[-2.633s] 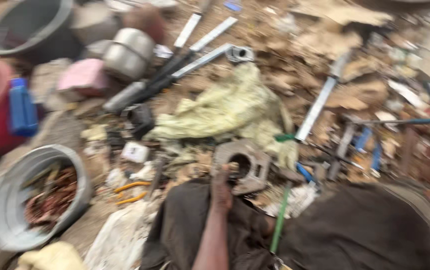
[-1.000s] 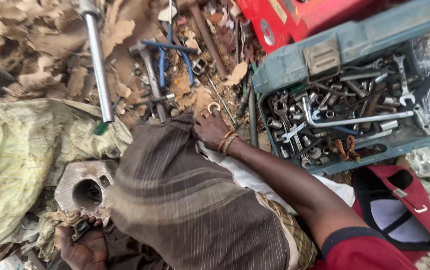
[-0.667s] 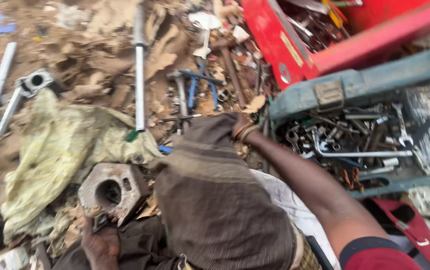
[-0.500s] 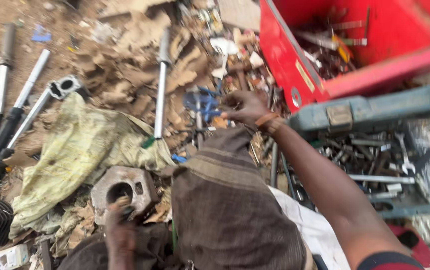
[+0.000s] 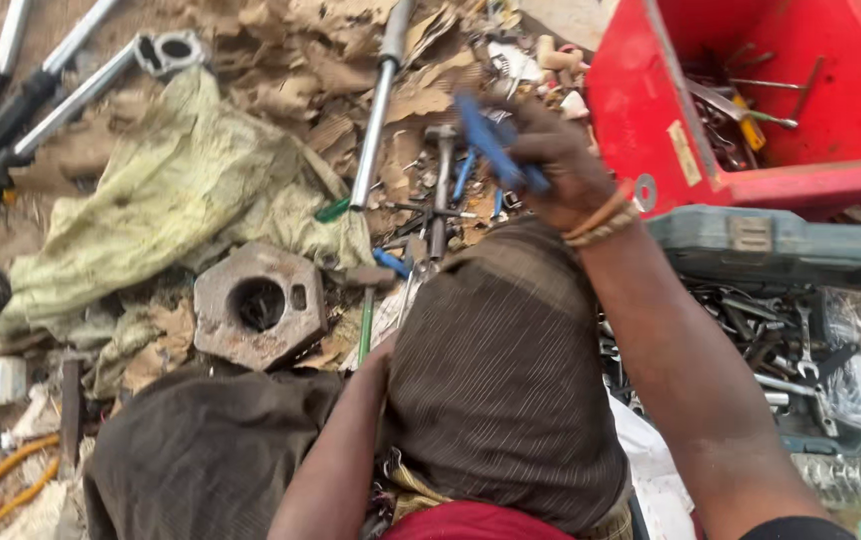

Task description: The person sits on the ground and uses a screwdriver and hammer to disassemble a small metal component. They then use pliers to remove a ring from the component and inspect the parts.

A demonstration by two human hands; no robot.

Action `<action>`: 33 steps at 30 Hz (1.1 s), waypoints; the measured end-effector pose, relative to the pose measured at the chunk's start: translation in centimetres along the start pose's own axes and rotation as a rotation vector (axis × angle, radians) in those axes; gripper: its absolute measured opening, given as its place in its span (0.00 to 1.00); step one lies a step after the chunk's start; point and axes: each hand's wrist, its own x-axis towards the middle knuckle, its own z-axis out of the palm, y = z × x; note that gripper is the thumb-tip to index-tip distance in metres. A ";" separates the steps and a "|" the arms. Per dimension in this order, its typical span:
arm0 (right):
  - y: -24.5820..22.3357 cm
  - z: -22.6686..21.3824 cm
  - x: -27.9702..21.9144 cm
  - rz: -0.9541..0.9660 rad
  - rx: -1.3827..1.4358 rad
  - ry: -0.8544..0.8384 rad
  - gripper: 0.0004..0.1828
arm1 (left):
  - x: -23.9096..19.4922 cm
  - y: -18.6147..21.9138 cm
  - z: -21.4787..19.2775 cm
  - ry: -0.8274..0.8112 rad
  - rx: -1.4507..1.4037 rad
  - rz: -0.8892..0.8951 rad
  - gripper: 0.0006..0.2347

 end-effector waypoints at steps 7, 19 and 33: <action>-0.3 4.3 -4.5 0.064 0.495 -0.198 0.25 | -10.2 8.0 7.2 0.736 0.625 0.283 0.18; 15.0 -25.2 4.1 0.347 -1.275 0.774 0.29 | -28.4 7.6 1.0 0.712 -0.319 0.719 0.12; 14.0 -21.0 7.8 0.399 -1.536 0.451 0.33 | -25.3 10.5 1.3 0.820 -0.383 0.699 0.11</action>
